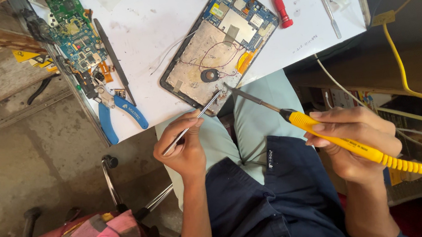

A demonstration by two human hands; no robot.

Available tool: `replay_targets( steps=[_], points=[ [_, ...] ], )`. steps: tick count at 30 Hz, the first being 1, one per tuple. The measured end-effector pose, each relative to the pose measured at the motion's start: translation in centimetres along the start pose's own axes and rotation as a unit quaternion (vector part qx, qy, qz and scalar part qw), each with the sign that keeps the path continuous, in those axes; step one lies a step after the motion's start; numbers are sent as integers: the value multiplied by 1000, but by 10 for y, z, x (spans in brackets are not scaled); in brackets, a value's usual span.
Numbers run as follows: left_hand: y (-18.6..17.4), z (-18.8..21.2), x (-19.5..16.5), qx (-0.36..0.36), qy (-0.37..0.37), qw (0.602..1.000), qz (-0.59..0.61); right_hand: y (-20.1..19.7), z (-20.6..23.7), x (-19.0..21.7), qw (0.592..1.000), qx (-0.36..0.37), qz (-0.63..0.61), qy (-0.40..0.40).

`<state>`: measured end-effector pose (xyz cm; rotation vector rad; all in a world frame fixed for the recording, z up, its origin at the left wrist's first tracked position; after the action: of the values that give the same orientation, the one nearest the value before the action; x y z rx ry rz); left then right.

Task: The person sits at a repair bench holding a soldering iron in one hand and a thin metal tool in the other, soldering a wire on the exposed motherboard of a disassembled phone lying on the bench. Near the end they hold a blue spool of solder and feed solder onto the iron tip.

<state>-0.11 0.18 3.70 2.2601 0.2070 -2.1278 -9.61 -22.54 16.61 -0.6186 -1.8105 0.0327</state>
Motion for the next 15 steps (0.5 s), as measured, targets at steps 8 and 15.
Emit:
replay_targets(
  steps=[8,15],
  points=[
    [0,3,23,-31,-83,990,109,-5,7,-9,999,-16,-35,10],
    [-9,3,32,-27,-115,965,234,-9,14,-16,994,-55,-88,24]
  ],
)
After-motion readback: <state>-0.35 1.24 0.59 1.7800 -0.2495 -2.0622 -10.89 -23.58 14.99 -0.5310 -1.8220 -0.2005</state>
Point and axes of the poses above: each hand's wrist, its own z-axis away from the middle knuckle, its own y-axis out of the palm, x = y × z, the point moved 1 cm from there along -z, towards the middle knuckle, and after that the axes turned 7 degrees about -z, right-handed, at the moved point
